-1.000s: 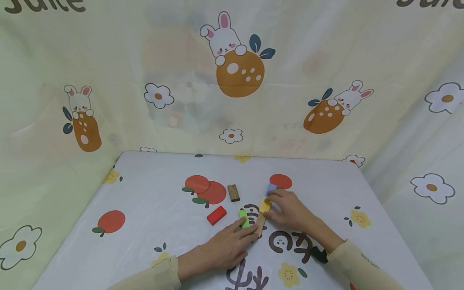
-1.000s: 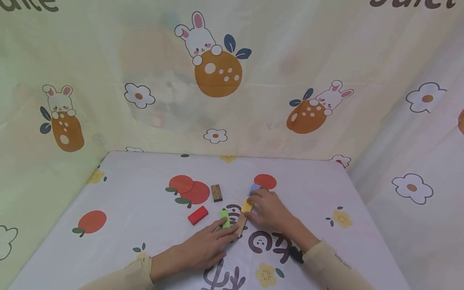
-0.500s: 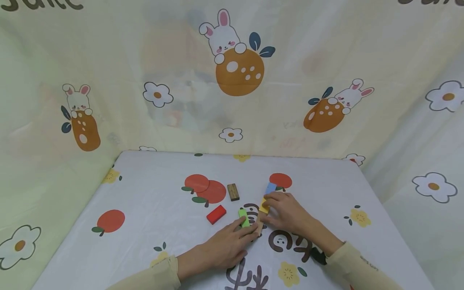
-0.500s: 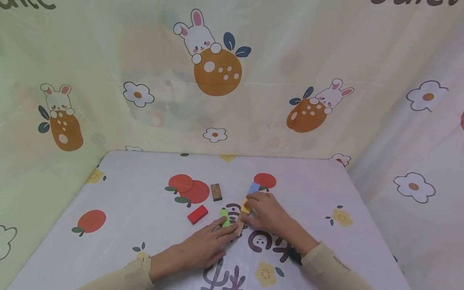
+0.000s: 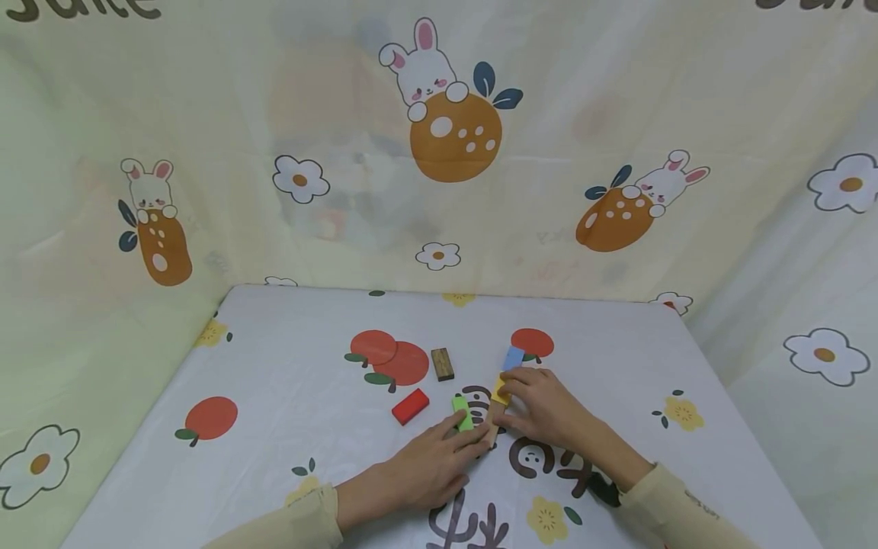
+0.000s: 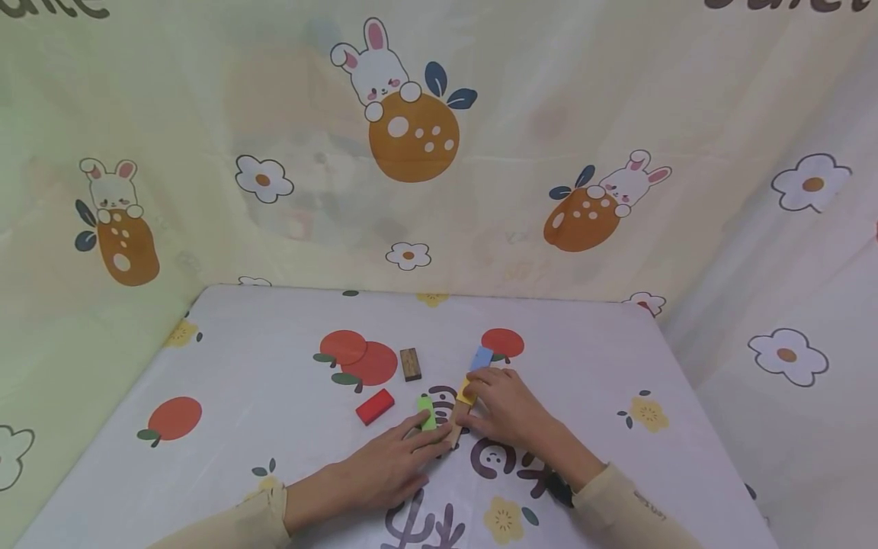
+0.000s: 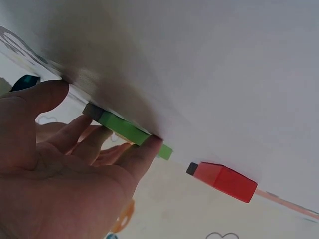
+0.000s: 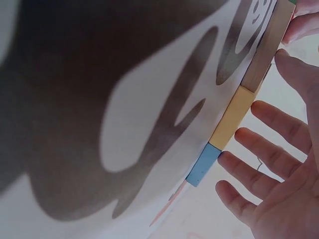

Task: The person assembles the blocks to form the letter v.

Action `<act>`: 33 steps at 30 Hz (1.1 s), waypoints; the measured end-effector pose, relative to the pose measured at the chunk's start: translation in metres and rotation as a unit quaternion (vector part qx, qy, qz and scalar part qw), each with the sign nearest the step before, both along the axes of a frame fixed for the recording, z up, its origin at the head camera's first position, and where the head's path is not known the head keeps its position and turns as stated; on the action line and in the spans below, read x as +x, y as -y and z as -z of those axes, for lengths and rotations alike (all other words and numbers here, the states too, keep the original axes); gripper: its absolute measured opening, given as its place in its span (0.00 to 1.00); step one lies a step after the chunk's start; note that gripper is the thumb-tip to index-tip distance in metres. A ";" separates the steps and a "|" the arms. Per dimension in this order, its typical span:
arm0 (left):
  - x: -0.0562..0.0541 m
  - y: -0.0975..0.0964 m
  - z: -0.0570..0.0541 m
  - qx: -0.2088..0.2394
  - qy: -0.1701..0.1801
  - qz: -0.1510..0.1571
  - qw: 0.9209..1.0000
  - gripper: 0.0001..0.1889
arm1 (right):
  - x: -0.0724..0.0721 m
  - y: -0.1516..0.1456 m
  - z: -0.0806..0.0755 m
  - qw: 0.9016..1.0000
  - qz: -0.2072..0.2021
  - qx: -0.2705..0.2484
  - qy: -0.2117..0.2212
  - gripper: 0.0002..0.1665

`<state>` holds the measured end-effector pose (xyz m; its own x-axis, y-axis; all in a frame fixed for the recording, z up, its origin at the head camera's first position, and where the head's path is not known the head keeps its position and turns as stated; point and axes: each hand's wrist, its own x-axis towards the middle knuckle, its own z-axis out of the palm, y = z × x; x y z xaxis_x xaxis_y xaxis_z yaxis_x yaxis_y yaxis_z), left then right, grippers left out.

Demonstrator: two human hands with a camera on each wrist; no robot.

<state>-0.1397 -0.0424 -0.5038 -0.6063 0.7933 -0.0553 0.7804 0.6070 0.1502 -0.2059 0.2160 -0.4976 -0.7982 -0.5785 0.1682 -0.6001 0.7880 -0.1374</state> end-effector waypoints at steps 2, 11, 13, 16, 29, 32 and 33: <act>0.000 0.000 0.000 0.001 -0.002 0.001 1.000 0.37 | 0.000 0.000 0.000 1.000 0.000 0.002 0.000 0.24; 0.000 0.001 0.001 -0.004 -0.001 0.001 1.000 0.37 | 0.001 0.001 0.001 1.000 -0.002 -0.002 0.005 0.24; 0.000 0.001 0.001 -0.003 -0.003 0.003 1.000 0.37 | 0.001 0.001 0.001 1.000 0.000 0.001 0.006 0.25; 0.000 0.001 0.001 0.000 -0.007 0.006 1.000 0.37 | 0.000 0.002 0.000 1.000 0.004 0.006 0.008 0.26; -0.001 0.000 0.004 0.000 -0.011 0.007 1.000 0.39 | -0.001 0.003 -0.004 1.000 0.016 0.012 0.017 0.25; -0.001 0.000 0.004 0.000 -0.012 0.009 1.000 0.39 | -0.001 0.003 -0.003 1.000 0.017 0.016 0.018 0.25; -0.001 0.000 0.004 -0.001 -0.011 0.008 1.000 0.39 | -0.001 0.003 -0.003 1.000 0.018 0.018 0.018 0.25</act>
